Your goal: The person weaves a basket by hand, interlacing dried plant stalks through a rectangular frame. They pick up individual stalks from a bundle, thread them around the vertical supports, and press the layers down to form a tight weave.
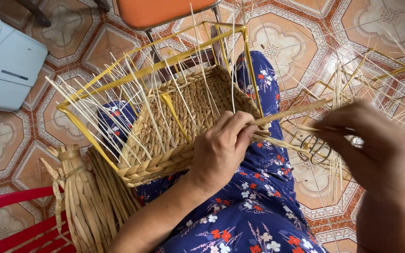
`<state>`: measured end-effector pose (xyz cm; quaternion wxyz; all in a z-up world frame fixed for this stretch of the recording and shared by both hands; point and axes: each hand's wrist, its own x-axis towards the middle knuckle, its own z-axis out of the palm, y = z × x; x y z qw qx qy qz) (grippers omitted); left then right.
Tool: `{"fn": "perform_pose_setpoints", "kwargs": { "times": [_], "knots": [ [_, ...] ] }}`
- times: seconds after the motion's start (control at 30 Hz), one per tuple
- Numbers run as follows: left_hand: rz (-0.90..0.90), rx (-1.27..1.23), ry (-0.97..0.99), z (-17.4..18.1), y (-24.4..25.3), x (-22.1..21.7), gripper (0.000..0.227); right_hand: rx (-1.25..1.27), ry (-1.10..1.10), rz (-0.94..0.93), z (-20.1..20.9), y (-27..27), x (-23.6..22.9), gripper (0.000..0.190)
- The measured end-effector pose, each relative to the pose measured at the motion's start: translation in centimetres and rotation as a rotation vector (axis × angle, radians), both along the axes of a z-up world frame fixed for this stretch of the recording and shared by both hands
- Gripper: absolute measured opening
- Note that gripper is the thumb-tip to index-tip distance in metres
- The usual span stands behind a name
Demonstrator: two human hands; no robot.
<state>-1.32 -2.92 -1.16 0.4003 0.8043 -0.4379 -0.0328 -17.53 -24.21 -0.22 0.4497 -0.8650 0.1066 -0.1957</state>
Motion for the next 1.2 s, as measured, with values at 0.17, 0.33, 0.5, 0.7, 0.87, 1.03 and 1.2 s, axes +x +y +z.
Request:
{"fn": "perform_pose_setpoints", "kwargs": {
  "times": [0.17,0.33,0.5,0.7,0.87,1.03,1.2],
  "knots": [
    [-0.053,-0.16,0.039,-1.7,0.9,0.2,0.017,-0.147,0.112,0.117,-0.1,2.3,6.2,0.013],
    [-0.12,-0.194,0.074,-1.4,2.3,0.2,0.02,-0.268,0.145,0.184,0.2,3.0,7.1,0.022],
    [-0.188,-0.224,-0.028,-1.5,2.4,0.3,0.018,-0.38,0.166,0.244,0.5,3.4,7.9,0.027],
    [-0.099,-0.078,0.089,-2.2,0.7,0.8,0.015,-0.665,0.052,0.131,0.7,5.2,7.6,0.028],
    [-0.079,-0.094,0.188,-0.9,-0.1,1.8,0.014,-0.592,0.041,0.051,-0.9,5.7,4.2,0.037],
    [-0.126,0.038,0.531,0.0,-0.4,2.7,0.007,-0.355,0.015,0.185,-3.9,4.4,3.1,0.023],
    [-0.338,0.07,0.203,-1.2,-1.0,1.0,0.016,-0.651,0.124,0.081,1.7,3.3,5.0,0.022]
  ]
}}
